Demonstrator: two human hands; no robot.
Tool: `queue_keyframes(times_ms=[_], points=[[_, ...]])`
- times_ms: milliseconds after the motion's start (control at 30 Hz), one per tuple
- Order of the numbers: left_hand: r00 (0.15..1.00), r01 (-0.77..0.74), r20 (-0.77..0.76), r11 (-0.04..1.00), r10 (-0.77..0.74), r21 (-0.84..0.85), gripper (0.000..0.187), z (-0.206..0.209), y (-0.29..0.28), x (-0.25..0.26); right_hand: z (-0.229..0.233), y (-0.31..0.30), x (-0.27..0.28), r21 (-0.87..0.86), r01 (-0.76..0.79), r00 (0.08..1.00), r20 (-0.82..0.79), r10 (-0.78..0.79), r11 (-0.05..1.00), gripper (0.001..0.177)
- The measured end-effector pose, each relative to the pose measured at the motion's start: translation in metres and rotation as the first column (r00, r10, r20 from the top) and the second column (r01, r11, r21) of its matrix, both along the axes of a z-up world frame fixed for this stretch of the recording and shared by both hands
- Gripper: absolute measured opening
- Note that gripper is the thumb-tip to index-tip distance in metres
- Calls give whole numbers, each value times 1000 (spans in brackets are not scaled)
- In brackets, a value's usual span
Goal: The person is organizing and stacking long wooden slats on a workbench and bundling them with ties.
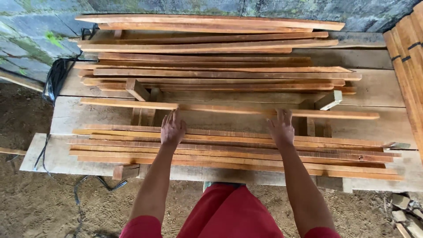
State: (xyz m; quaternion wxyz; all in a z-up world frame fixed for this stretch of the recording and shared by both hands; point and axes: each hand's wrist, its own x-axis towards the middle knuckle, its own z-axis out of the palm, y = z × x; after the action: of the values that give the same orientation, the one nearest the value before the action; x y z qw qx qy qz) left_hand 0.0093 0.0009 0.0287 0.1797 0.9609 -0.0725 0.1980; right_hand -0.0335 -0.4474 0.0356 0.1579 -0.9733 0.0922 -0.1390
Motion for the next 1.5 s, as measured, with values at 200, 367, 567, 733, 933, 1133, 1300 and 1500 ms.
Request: queue_keyframes(times_ms=[200,367,567,733,933,1133,1300,1500], points=[[997,-19,-73,998,23,60,59,1,-2,1,44,16,-8,89,-13,994,-106,23,996,59],[998,-53,-11,992,54,116,61,1,-5,-1,26,14,-13,45,-224,948,-220,229,973,51],[988,120,87,988,-128,95,10,-59,5,-7,42,17,-12,243,-309,713,-582,392,920,67],[969,233,71,969,-238,80,19,-14,-2,-22,34,9,4,282,-342,674,-591,443,896,62],[967,252,28,967,-251,-35,18,6,-6,-29,11,10,-9,34,-327,838,-452,306,945,63],[984,168,75,982,-162,-80,21,2,-4,-22,2,13,-15,-63,-408,902,123,413,911,52],[988,147,64,986,-142,-82,25,-7,-2,-20,12,9,-7,158,-321,888,-292,354,934,62],[991,129,45,990,-127,-54,34,11,-6,-26,12,17,-10,106,-277,884,-361,296,955,57]])
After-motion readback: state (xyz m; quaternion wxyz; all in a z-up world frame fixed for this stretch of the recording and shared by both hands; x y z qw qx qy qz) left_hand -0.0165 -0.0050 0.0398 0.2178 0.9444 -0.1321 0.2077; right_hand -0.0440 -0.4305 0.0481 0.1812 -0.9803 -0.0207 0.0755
